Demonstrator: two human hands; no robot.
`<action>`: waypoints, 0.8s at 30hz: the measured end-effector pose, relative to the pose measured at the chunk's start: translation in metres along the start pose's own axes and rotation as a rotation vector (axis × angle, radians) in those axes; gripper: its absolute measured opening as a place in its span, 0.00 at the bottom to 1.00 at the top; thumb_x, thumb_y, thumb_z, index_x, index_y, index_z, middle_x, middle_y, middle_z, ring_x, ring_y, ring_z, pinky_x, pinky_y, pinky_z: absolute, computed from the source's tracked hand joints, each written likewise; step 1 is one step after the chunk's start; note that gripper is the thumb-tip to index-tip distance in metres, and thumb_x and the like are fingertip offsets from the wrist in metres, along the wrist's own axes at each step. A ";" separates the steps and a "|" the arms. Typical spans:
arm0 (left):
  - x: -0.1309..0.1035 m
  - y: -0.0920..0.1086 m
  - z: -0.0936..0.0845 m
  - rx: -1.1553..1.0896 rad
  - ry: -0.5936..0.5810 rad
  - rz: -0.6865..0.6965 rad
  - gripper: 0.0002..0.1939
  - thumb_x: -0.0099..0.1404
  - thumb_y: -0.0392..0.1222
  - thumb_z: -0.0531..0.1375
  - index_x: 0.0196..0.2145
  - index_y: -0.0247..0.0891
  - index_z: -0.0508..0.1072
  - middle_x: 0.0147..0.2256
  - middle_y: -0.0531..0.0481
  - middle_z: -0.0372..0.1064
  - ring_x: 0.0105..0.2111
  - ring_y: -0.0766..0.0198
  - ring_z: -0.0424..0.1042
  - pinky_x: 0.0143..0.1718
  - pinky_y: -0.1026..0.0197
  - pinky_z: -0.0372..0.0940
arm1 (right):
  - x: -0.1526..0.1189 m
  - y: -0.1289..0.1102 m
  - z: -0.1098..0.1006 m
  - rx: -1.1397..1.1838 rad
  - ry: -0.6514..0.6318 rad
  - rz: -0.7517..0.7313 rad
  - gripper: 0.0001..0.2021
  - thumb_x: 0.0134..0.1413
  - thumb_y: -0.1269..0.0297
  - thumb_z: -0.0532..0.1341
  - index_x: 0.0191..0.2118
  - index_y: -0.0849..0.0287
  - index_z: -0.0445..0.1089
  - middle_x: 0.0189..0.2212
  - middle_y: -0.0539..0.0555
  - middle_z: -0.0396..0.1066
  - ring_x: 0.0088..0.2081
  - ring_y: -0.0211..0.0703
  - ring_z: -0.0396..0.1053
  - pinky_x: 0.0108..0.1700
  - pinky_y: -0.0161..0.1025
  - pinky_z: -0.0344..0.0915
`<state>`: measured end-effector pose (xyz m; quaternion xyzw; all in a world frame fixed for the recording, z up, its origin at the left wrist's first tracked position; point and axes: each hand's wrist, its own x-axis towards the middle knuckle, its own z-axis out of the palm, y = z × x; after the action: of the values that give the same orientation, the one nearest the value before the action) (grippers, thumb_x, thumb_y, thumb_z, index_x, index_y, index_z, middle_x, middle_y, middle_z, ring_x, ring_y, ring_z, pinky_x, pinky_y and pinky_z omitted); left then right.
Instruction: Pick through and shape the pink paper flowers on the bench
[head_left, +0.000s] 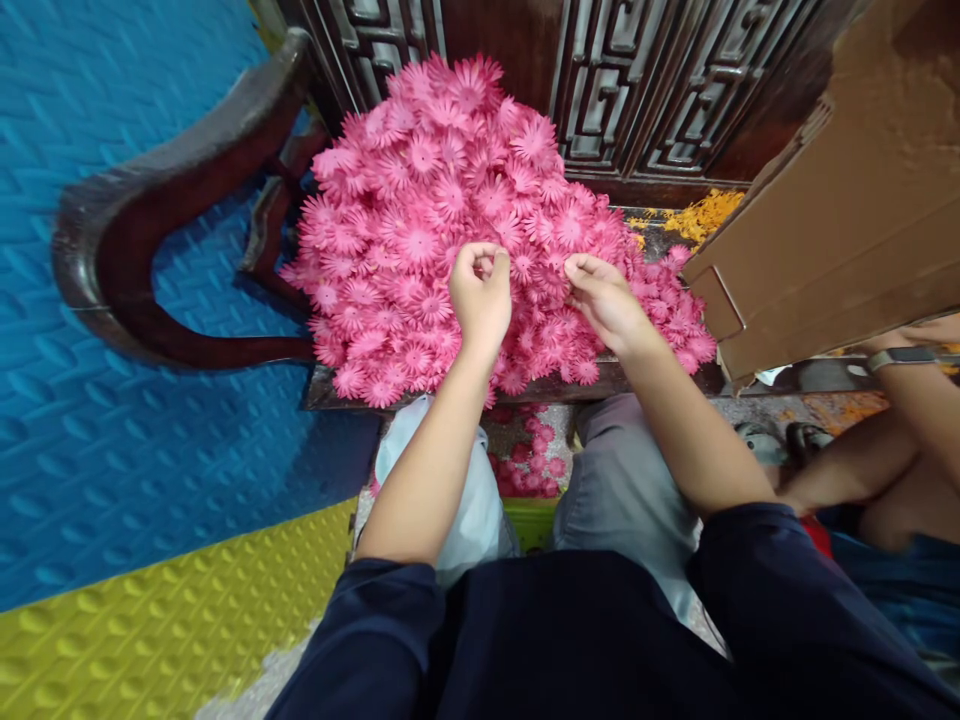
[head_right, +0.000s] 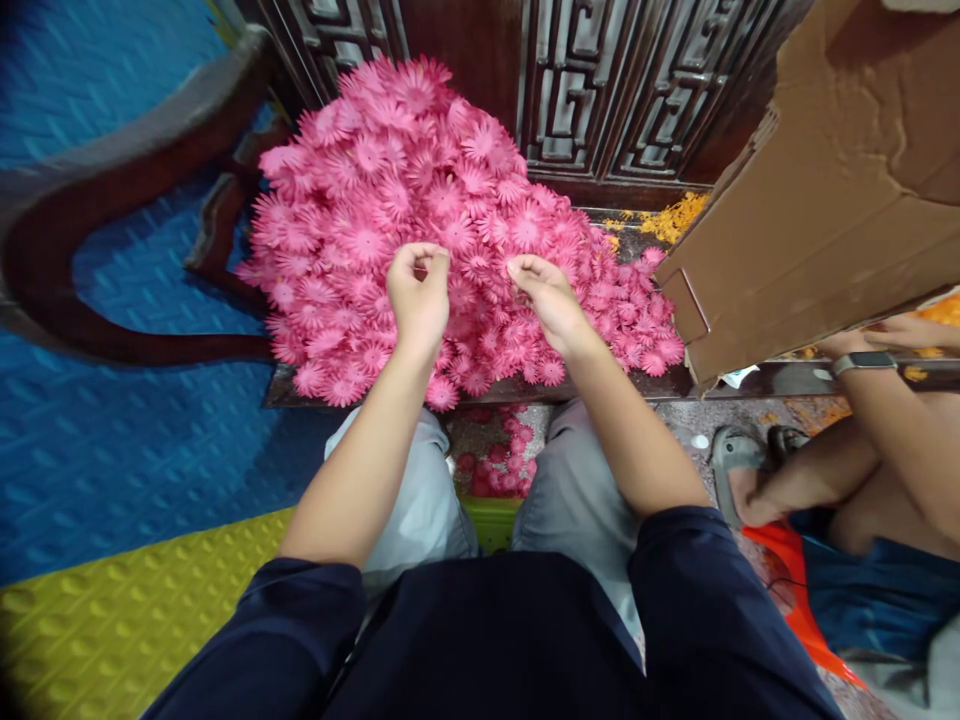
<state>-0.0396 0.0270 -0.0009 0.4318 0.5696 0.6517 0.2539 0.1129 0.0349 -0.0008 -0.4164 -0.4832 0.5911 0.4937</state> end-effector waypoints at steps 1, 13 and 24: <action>0.001 -0.001 0.000 0.002 0.010 0.001 0.07 0.60 0.32 0.58 0.25 0.39 0.65 0.23 0.56 0.60 0.26 0.69 0.61 0.35 0.66 0.58 | 0.000 0.000 0.000 0.003 0.000 0.003 0.16 0.37 0.54 0.70 0.27 0.55 0.64 0.22 0.45 0.60 0.25 0.32 0.57 0.29 0.33 0.58; -0.013 -0.006 0.011 0.009 -0.154 0.018 0.08 0.65 0.41 0.56 0.29 0.42 0.59 0.27 0.54 0.63 0.30 0.66 0.65 0.37 0.63 0.60 | 0.000 0.007 0.005 0.028 0.002 0.168 0.08 0.44 0.63 0.64 0.29 0.56 0.64 0.22 0.45 0.64 0.25 0.33 0.61 0.33 0.35 0.63; -0.012 -0.011 0.010 0.067 -0.022 0.076 0.08 0.66 0.45 0.53 0.31 0.42 0.58 0.30 0.52 0.63 0.34 0.64 0.66 0.41 0.61 0.60 | -0.007 0.001 0.009 0.020 -0.025 0.193 0.12 0.39 0.58 0.69 0.30 0.56 0.68 0.26 0.45 0.69 0.29 0.33 0.66 0.37 0.36 0.66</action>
<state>-0.0264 0.0247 -0.0152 0.4685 0.5715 0.6366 0.2206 0.1048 0.0268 0.0000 -0.4484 -0.4413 0.6458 0.4326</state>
